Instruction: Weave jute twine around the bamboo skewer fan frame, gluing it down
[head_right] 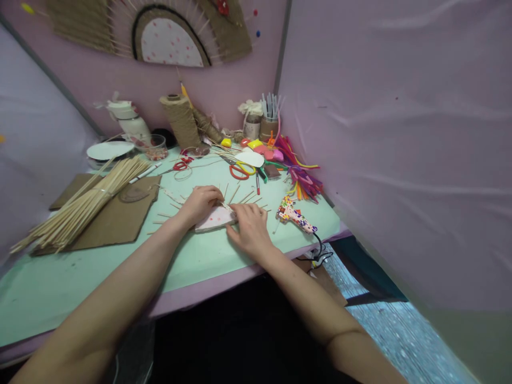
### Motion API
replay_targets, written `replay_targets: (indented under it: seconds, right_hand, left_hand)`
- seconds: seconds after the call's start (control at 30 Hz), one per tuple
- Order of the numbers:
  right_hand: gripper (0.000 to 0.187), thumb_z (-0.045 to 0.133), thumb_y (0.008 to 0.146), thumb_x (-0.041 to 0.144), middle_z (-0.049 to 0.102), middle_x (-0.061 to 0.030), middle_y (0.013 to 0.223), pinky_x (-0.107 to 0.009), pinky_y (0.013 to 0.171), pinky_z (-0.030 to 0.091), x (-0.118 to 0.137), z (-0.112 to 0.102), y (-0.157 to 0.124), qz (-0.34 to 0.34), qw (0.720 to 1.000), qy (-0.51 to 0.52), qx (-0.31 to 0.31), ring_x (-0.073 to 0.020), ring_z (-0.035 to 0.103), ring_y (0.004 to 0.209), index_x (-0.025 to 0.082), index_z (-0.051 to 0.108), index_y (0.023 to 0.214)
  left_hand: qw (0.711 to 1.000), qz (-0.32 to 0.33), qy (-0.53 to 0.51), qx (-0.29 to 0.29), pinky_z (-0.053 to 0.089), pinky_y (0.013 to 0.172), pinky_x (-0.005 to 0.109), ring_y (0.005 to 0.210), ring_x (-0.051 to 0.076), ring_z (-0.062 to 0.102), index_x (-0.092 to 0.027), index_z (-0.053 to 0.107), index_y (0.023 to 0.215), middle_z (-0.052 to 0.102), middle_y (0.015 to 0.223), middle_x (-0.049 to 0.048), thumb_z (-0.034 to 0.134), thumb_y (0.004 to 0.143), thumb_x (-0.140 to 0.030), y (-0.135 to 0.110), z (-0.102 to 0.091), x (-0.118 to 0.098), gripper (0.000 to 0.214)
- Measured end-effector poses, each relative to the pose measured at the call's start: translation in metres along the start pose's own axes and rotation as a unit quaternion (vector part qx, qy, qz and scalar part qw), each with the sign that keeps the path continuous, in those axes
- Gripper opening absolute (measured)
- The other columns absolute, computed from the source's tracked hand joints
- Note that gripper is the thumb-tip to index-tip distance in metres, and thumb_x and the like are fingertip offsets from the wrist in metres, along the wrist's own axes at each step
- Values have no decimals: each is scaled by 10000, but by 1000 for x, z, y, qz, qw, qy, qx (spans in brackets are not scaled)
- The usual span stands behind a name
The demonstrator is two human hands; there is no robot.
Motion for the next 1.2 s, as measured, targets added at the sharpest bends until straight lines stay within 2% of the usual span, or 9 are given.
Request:
replay_targets:
  seconds: [0.1,0.2,0.47,0.73,0.83,1.0,1.2]
  right_hand:
    - [431,632,830,320,648,-87,1176,-394,894,327,3,11,4,-3,1000,14,27,-273,506,1088,201,529,1231]
    - [396,632,838,313,655,-81,1140,-391,885,336,1,15,4,7,999,21,30,-267,517,1059,197,534,1203]
    - [307,608,858,290,662,-78,1092,-388,866,334,-4,16,3,30,999,26,24,-262,532,1026,212,544,1148]
    - [286,587,874,307,663,-84,1092,-384,868,325,-3,17,3,30,999,18,28,-263,542,1029,209,541,1138]
    - [333,590,866,297,650,-87,1112,-383,882,331,-4,16,2,26,999,19,22,-259,544,1049,205,521,1178]
    - [466,598,845,283,573,-132,1250,-397,931,333,-8,10,0,23,999,29,-5,-273,525,1137,197,456,1280]
    - [535,632,825,282,568,-122,1252,-402,949,344,-2,16,12,-4,998,43,48,-269,494,1166,175,441,1313]
  left_hand:
    - [1000,0,2,2,418,837,356,882,196,658,-193,733,802,731,913,61,498,780,-71,-1,-1,0,266]
    - [1000,-3,12,10,396,855,376,904,203,652,-203,732,797,731,921,57,494,783,-74,-3,-1,0,270]
    - [999,-1,41,26,353,855,398,906,216,622,-219,736,795,709,887,54,516,820,-136,-10,-4,0,237]
    - [997,-8,40,66,392,806,386,886,229,615,-212,738,823,679,889,63,518,833,-159,-15,-8,-1,227]
    - [998,-10,29,64,413,806,378,845,211,619,-215,740,825,674,886,61,502,821,-142,-17,-10,-1,249]
    - [997,-17,36,61,403,840,392,923,230,621,-220,731,853,692,912,62,476,817,-142,-23,-13,-2,269]
    - [996,-16,49,77,377,859,406,956,242,616,-227,721,921,695,950,68,466,853,-180,-26,-11,-2,268]
Point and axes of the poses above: each hand's wrist, its own y-axis towards the middle knuckle, its own z-axis out of the palm, x = y × z, the point moved 10 cm from there along y, towards the middle knuckle
